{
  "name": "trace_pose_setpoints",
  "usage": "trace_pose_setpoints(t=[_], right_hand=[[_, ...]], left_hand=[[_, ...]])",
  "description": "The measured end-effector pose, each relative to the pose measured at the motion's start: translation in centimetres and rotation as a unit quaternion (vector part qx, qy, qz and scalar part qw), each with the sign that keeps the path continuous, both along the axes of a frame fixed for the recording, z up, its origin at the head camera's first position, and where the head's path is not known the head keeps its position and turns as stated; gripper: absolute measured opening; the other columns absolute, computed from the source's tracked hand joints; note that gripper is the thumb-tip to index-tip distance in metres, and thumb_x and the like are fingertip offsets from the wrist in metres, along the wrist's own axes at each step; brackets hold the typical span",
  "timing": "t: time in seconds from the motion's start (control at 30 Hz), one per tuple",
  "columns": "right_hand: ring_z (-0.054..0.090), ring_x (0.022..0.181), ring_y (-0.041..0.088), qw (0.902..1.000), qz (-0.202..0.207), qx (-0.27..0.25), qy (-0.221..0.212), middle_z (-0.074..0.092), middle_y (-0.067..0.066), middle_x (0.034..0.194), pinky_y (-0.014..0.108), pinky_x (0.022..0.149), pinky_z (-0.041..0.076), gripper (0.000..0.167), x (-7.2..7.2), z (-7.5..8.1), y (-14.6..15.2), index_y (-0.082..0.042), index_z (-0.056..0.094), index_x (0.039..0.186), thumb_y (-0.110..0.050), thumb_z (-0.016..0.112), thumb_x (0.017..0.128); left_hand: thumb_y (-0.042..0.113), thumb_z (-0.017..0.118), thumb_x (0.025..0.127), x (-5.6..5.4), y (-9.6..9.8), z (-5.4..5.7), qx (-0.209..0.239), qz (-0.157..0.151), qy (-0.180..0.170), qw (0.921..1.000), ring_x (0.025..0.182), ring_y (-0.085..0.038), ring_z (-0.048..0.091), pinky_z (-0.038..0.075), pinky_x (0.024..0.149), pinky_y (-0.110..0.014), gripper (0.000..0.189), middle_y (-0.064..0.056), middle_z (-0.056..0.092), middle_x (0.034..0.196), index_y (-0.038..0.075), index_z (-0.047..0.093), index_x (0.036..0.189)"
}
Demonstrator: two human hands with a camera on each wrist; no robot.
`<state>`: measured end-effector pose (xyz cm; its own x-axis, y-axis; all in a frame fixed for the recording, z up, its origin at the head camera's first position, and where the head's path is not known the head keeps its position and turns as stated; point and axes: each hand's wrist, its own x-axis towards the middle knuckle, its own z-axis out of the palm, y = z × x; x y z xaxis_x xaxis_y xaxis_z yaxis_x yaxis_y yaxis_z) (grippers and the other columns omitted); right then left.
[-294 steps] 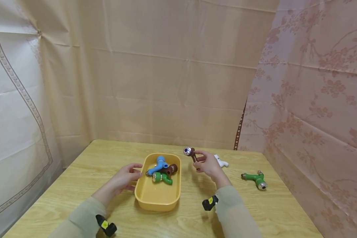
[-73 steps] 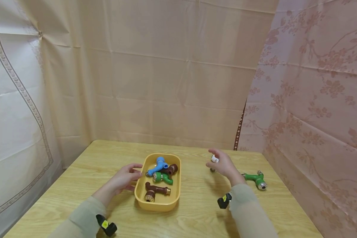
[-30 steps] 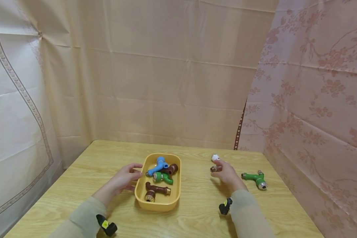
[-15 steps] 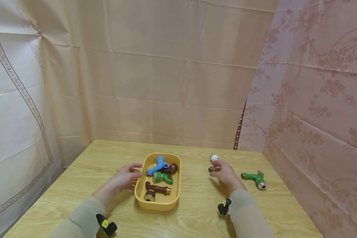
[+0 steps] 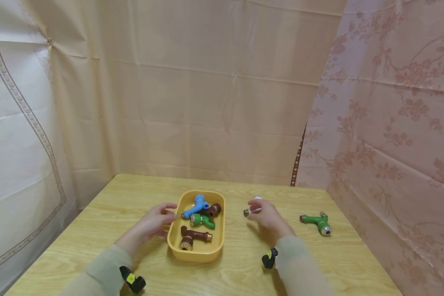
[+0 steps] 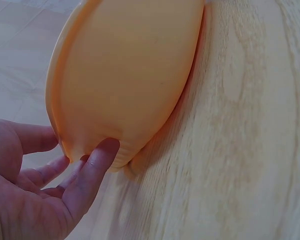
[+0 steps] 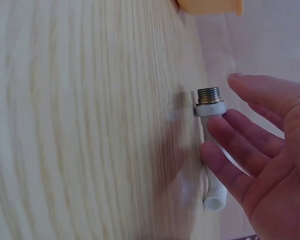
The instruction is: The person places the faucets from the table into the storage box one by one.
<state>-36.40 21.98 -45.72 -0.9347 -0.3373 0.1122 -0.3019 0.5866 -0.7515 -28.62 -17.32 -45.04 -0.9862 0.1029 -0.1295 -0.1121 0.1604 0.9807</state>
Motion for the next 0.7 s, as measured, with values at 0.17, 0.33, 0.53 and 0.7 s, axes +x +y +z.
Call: trace_pose_setpoints(t=[0.17,0.33,0.53,0.7], right_hand=[[0.067,0.104,0.034,0.9995,0.031,-0.003,0.005,0.068,0.02,0.115,0.046,0.089,0.057,0.047,0.3,0.3,-1.3,0.009,0.057,0.133,-0.003,0.075,0.091],[0.068,0.103,0.035,0.9986,0.051,-0.01,0.007,0.068,0.021,0.115,0.046,0.089,0.057,0.047,0.3,0.4,-2.0,0.01,0.057,0.132,-0.003,0.075,0.091],[0.068,0.102,0.032,0.9991,0.043,-0.003,0.003,0.067,0.021,0.115,0.045,0.087,0.057,0.046,0.4,0.7,-2.2,0.008,0.058,0.132,-0.004,0.075,0.091],[0.065,0.104,0.031,0.9997,0.02,-0.009,0.004,0.065,0.024,0.12,0.042,0.084,0.058,0.044,0.3,1.4,-1.7,0.003,0.06,0.131,-0.005,0.075,0.091]], left_hand=[[0.01,0.06,0.101,0.0,0.0,0.0,0.002,0.001,-0.001,1.0,0.098,-0.031,0.067,0.06,0.06,-0.042,0.046,-0.022,0.058,0.12,0.003,0.05,0.144],[0.009,0.06,0.101,-0.1,0.0,0.0,0.006,0.002,0.0,1.0,0.098,-0.032,0.067,0.06,0.06,-0.042,0.046,-0.023,0.058,0.121,0.003,0.05,0.145],[0.009,0.06,0.101,0.0,0.0,0.0,0.004,0.0,0.0,1.0,0.099,-0.032,0.066,0.059,0.06,-0.042,0.045,-0.023,0.058,0.121,0.003,0.049,0.145],[0.01,0.061,0.101,0.1,0.0,0.1,0.001,0.0,0.0,1.0,0.1,-0.032,0.066,0.059,0.06,-0.042,0.045,-0.022,0.058,0.121,0.004,0.049,0.145]])
